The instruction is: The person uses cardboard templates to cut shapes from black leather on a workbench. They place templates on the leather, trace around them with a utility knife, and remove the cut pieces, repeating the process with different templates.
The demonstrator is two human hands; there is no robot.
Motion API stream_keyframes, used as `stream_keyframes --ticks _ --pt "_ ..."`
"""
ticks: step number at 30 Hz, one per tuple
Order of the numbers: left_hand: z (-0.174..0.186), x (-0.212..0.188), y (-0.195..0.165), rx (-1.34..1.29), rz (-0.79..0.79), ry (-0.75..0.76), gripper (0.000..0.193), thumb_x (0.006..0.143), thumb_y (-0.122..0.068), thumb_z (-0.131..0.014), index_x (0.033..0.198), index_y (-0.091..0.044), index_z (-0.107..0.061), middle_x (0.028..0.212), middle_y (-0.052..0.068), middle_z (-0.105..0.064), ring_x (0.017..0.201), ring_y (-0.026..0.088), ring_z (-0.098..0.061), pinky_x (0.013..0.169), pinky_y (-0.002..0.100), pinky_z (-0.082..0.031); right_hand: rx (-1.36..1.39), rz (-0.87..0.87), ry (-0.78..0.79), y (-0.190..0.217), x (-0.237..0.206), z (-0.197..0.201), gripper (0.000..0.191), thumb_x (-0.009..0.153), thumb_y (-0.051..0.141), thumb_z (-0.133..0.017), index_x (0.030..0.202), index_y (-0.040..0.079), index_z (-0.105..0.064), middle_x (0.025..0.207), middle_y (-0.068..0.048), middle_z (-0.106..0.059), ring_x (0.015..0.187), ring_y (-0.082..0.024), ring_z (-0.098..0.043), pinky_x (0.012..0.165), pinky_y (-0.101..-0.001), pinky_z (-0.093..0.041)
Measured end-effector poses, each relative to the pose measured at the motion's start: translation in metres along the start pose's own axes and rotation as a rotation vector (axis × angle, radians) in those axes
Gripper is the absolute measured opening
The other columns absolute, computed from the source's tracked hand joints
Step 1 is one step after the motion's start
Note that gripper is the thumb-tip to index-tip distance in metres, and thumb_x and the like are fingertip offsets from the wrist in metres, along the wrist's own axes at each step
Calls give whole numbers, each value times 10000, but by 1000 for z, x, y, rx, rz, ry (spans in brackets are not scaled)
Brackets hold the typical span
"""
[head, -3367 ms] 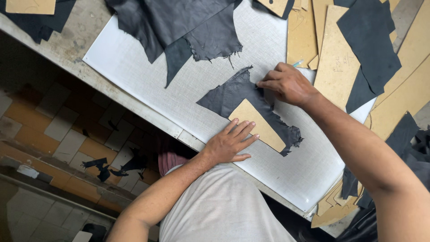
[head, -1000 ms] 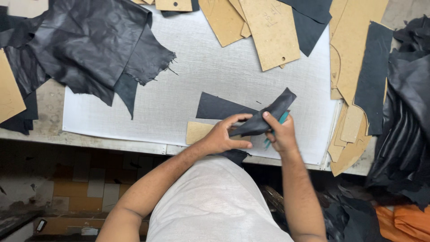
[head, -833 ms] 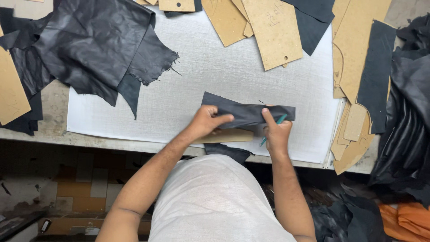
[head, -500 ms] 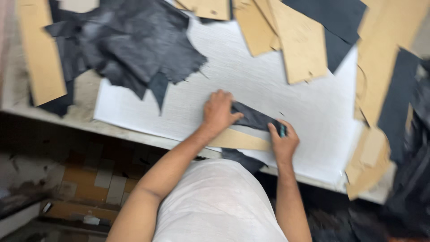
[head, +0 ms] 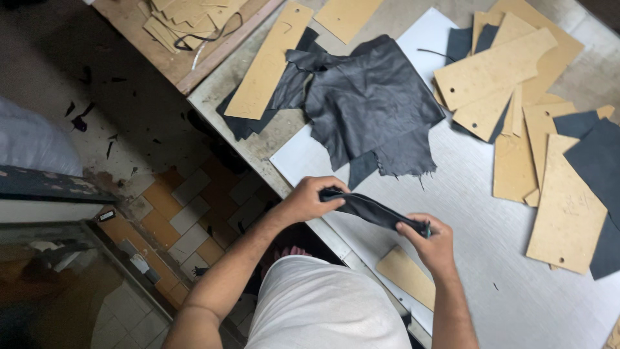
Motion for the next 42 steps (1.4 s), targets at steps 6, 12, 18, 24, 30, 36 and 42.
stream_keyframes --ticks 6,12,18,24,30,36,42 --pt "124 -35 61 -412 6 -490 345 905 10 -771 1227 11 -649 1137 77 -697 1020 118 -666 897 279 -575 -6 275 203 122 146 -127 187 864 81 -819 1029 20 -757 901 -45 -735 757 -81 -700 667 -219 -567" --pt "234 12 117 447 250 -813 651 786 -215 -904 1338 -38 -606 1203 155 -632 1139 307 -599 983 460 -509 -157 546 1 186 249 -246 400 879 -14 -717 1265 86 -681 1190 -111 -724 1061 -229 -737 918 -338 -591" --pt "264 25 131 793 601 -709 704 712 -403 -934 1283 -112 -642 1208 146 -552 1180 360 -529 905 502 -535 -503 511 419 165 228 -342 592 857 74 -683 1429 174 -570 1617 -126 -401 1308 -400 -554 1046 -460 -489" --pt "282 41 141 754 527 -784 691 583 -363 -972 1108 -62 -639 1151 172 -568 1116 383 -533 896 537 -498 -730 319 456 156 232 -358 623 873 170 -727 1456 216 -512 1666 -44 -290 1258 -391 -580 1014 -483 -501" --pt "296 51 129 601 186 -898 241 1000 -242 -757 1089 -79 -604 996 97 -714 942 288 -678 877 449 -532 -677 262 506 153 233 -355 806 755 -23 -638 1492 245 -453 1707 -31 -226 1230 -348 -624 968 -463 -528" --pt "297 99 114 117 -112 -802 216 1065 -165 -704 1133 -13 -566 994 71 -649 884 161 -621 795 311 -524 -240 480 358 142 186 -286 546 887 19 -679 1409 143 -574 1504 -150 -506 1211 -358 -643 899 -409 -560" --pt "268 257 113 -187 38 -662 393 986 -231 -702 1256 8 -546 1077 142 -638 936 213 -598 759 368 -478 -205 45 150 63 81 -138 389 842 -48 -643 1200 78 -730 1121 -99 -793 1014 -198 -770 896 -323 -573"
Point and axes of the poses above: each hand's wrist, its own x-axis towards the middle knuckle, its own z-axis out of the back of the hand, y = z × x, the point moved 5 cm from there along x, towards the middle knuckle
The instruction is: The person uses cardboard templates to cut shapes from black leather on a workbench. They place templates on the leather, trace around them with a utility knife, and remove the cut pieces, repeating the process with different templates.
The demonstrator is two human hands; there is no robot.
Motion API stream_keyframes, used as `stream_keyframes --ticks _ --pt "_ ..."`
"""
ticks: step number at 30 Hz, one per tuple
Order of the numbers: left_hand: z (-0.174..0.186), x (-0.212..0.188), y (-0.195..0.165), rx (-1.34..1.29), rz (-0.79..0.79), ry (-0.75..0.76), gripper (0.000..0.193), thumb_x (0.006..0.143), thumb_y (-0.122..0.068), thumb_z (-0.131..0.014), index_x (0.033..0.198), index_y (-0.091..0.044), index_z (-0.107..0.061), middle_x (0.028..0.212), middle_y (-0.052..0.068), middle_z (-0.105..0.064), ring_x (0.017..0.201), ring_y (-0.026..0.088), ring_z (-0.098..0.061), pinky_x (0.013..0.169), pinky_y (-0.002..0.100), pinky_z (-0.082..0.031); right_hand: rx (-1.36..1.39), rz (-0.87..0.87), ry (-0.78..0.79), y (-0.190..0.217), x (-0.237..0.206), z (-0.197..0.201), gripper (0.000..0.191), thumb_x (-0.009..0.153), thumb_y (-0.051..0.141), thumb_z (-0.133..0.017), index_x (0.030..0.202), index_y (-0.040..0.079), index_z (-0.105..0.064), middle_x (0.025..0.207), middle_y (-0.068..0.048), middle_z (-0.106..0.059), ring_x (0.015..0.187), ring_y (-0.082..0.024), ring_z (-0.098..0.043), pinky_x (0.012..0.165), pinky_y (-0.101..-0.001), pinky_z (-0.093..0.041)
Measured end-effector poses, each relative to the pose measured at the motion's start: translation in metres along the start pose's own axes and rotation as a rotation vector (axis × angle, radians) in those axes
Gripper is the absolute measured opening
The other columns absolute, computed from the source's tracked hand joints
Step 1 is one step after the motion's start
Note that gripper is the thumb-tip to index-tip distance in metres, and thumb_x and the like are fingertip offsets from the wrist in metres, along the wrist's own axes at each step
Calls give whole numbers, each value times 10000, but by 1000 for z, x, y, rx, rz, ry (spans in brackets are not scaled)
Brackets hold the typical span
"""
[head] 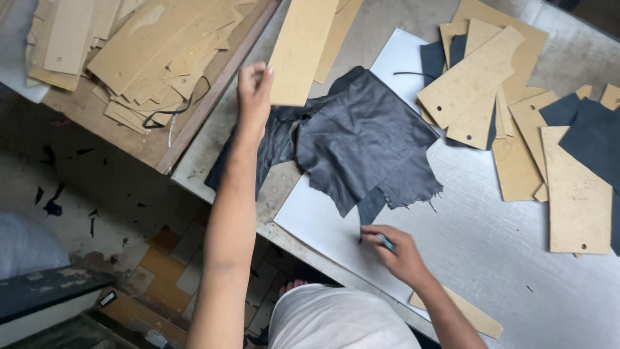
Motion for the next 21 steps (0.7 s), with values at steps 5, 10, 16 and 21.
stream_keyframes --ticks 5,10,16,21 --pt "-64 -13 -59 355 -593 54 518 1064 -237 -684 1463 24 -483 1442 218 -556 1302 369 -538 1089 449 -455 -588 -367 -323 -61 -138 71 586 739 237 -801 1305 188 -659 1411 -6 -612 1081 -227 -693 801 -359 -599" --pt "-145 -205 -43 92 -50 678 281 986 -222 -660 1254 -140 -667 1291 15 -683 1048 151 -696 827 307 -598 -742 -715 -289 -118 -201 77 769 676 399 -904 1377 240 -631 1324 -18 -605 1002 -170 -728 833 -340 -610" --pt "-158 -367 -21 16 -32 1230 546 833 -259 -834 1316 -81 -654 1102 116 -714 913 163 -698 771 284 -594 -440 -502 -268 -90 -158 81 281 807 271 -857 1048 132 -820 1046 -50 -776 887 -168 -702 766 -328 -576" --pt "-73 -297 3 -291 105 664 283 956 -165 -787 1187 -19 -717 1014 13 -762 875 49 -689 744 210 -577 -215 -94 -375 -26 -79 60 535 788 203 -815 1292 79 -683 1219 -72 -692 711 -158 -582 667 -292 -513"
Point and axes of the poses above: each hand's wrist, its own x-axis towards the middle knuckle, its own z-axis out of the back of the hand, y = z × x, the point moved 5 cm from there along x, towards the middle knuckle
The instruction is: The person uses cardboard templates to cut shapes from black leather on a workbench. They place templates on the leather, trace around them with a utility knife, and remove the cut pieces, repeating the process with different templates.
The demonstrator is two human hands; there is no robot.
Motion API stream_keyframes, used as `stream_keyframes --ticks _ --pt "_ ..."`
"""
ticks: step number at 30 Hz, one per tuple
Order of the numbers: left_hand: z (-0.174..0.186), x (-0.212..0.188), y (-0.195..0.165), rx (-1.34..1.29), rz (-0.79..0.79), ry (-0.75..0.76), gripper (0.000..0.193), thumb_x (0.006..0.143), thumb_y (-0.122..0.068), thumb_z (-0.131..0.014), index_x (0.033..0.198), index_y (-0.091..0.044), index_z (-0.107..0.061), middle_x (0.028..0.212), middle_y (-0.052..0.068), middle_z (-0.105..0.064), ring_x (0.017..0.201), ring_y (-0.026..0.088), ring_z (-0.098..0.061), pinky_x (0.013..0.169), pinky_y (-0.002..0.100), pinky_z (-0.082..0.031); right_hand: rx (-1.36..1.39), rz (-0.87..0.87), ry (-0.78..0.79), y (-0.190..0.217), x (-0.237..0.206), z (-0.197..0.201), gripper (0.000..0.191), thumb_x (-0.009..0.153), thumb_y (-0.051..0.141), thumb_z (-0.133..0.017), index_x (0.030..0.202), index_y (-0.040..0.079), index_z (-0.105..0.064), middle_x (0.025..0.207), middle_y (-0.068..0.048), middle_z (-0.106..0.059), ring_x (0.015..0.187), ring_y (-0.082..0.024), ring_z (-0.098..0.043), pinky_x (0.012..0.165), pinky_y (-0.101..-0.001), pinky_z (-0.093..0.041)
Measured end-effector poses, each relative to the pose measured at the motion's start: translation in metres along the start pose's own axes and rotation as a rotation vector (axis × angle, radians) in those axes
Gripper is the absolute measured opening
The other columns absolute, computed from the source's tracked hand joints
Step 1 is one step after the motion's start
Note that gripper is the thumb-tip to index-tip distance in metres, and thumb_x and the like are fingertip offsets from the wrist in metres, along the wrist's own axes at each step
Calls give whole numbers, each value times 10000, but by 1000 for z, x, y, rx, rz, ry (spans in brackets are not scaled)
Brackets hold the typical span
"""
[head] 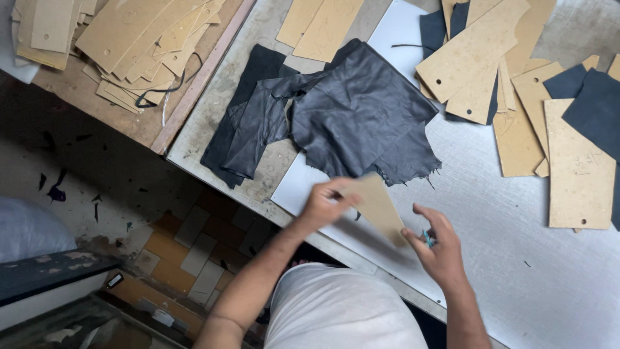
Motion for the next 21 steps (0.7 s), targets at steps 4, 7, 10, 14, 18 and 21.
stream_keyframes --ticks 4,7,10,14,18,21 --pt "155 -14 -36 -12 -190 -593 232 978 -66 -743 1186 14 -677 1002 109 -757 768 113 -720 633 252 -613 260 -249 9 -5 36 -16 402 885 201 -759 1272 104 -711 1125 -63 -733 683 -148 -583 641 -319 -518" --pt "209 -30 -52 346 -58 -640 334 1053 -136 -691 1338 20 -610 1178 136 -710 1055 188 -685 892 325 -564 235 -55 -102 -13 57 -15 319 929 187 -770 1224 69 -746 1133 -93 -753 929 -159 -654 822 -329 -520" --pt "195 -44 -72 1378 -89 -816 800 829 -183 -857 1460 146 -490 1337 336 -534 1243 440 -461 1032 597 -403 54 15 -338 -27 75 1 317 934 184 -803 1227 69 -757 1128 -123 -744 1065 -219 -697 957 -363 -525" --pt "111 -10 -38 1047 29 -465 501 904 -213 -804 1375 -132 -653 1376 112 -599 1324 348 -468 1106 494 -423 -139 -155 -444 -26 101 4 574 779 261 -921 1243 21 -685 1008 -139 -703 926 -243 -660 807 -377 -522" --pt "-9 31 -16 1161 -249 -111 716 730 -384 -883 1307 -38 -638 1342 202 -561 1226 387 -507 990 522 -372 -14 -452 -202 -21 116 -8 342 836 269 -861 1083 64 -742 815 -44 -733 741 -139 -685 721 -322 -559" --pt "-23 49 -23 1274 -264 -135 455 777 -224 -815 1201 -82 -729 1271 124 -692 1182 321 -630 979 465 -464 122 -443 -178 -34 107 14 246 848 230 -848 991 46 -770 743 24 -723 633 -70 -665 612 -265 -546"
Point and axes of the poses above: each hand's wrist, its own x-axis towards the middle knuckle, its own z-axis out of the back of the hand, y = z × x, the point moved 5 cm from there along x, towards the middle knuckle
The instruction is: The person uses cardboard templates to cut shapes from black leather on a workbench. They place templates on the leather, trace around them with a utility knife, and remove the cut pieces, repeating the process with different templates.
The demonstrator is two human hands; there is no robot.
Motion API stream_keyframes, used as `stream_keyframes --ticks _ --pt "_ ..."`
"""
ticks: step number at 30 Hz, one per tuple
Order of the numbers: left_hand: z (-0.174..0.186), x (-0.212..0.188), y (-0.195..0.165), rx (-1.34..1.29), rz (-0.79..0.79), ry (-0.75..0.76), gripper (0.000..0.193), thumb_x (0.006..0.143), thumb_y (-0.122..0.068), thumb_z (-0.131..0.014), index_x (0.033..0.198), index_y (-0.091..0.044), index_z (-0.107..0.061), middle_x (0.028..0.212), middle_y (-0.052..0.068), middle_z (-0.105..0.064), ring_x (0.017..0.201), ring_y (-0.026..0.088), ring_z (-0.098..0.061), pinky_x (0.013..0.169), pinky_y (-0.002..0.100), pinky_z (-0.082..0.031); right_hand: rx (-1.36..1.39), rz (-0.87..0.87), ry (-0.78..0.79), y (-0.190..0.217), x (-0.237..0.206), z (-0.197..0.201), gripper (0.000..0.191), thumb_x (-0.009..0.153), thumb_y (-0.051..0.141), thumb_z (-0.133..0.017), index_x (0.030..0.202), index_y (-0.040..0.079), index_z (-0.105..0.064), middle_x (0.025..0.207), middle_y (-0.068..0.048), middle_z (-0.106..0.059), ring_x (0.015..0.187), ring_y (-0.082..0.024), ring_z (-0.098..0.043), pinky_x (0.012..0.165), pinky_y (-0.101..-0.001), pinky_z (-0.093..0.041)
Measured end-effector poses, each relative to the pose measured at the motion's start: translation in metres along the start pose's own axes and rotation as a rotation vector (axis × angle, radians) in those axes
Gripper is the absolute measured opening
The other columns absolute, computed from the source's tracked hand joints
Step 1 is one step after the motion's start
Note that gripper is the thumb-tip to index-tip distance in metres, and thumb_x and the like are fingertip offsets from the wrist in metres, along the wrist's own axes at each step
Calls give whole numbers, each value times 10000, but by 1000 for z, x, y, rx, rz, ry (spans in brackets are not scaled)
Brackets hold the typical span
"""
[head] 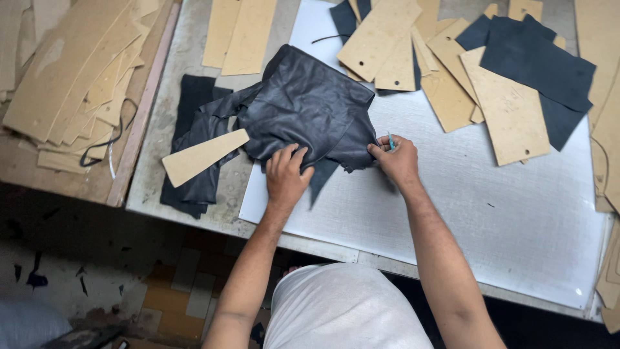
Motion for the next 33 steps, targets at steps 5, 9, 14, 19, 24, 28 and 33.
stream_keyframes --ticks 5,9,14,19,24,28,33 --pt "19 36 12 -612 132 157 209 931 -108 -730 1134 -92 -772 1046 113 -780 941 186 -774 807 300 -580 311 190 -191 -51 -12 93 147 973 141 -739 1022 31 -656 875 -22 -683 586 -93 -650 468 -215 -502" --pt "25 99 -1 -956 111 -19 206 993 8 -593 1146 -3 -730 1081 61 -754 1018 114 -676 937 255 -533 594 55 -201 -91 -21 153 164 1030 132 -664 1146 79 -560 829 -52 -624 547 -116 -620 367 -215 -300" --pt "35 182 -25 -1065 -111 -137 232 1010 72 -520 1149 33 -702 1068 31 -710 1011 109 -639 941 243 -519 613 506 -361 -100 -40 241 126 1150 45 -602 1235 28 -511 1068 -89 -610 718 -149 -675 599 -247 -561" --pt "82 239 -27 -1274 -196 -346 225 1107 34 -503 1264 42 -665 1117 41 -701 1037 143 -658 922 292 -571 539 581 -758 -148 -72 344 96 1210 0 -550 1272 34 -486 1169 -91 -584 853 -132 -677 619 -265 -542" --pt "108 233 -15 -1264 -63 -390 105 1052 -11 -525 1122 -34 -600 983 23 -648 864 115 -621 723 279 -507 241 700 -824 -196 -124 386 96 1206 -83 -553 1215 -7 -496 1086 -73 -536 901 -143 -540 846 -292 -507" --pt "97 212 -10 -1099 -36 -345 106 1087 25 -557 1160 -10 -626 1108 45 -669 1038 124 -649 968 282 -561 121 270 -224 -224 -133 299 188 890 141 -780 1042 79 -689 978 -29 -735 905 -109 -706 801 -266 -586" --pt "88 199 -13 -1109 29 -352 107 1065 19 -601 1167 -11 -614 1134 48 -657 1064 117 -641 1007 272 -548 73 117 21 -204 -130 218 158 869 154 -812 985 81 -734 860 -35 -727 763 -139 -644 690 -285 -540"
Point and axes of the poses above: each hand's wrist, its own x-axis towards the middle knuckle, its own z-axis out of the back of the hand, y = z × x, the point moved 5 cm from there along x, towards the middle knuckle
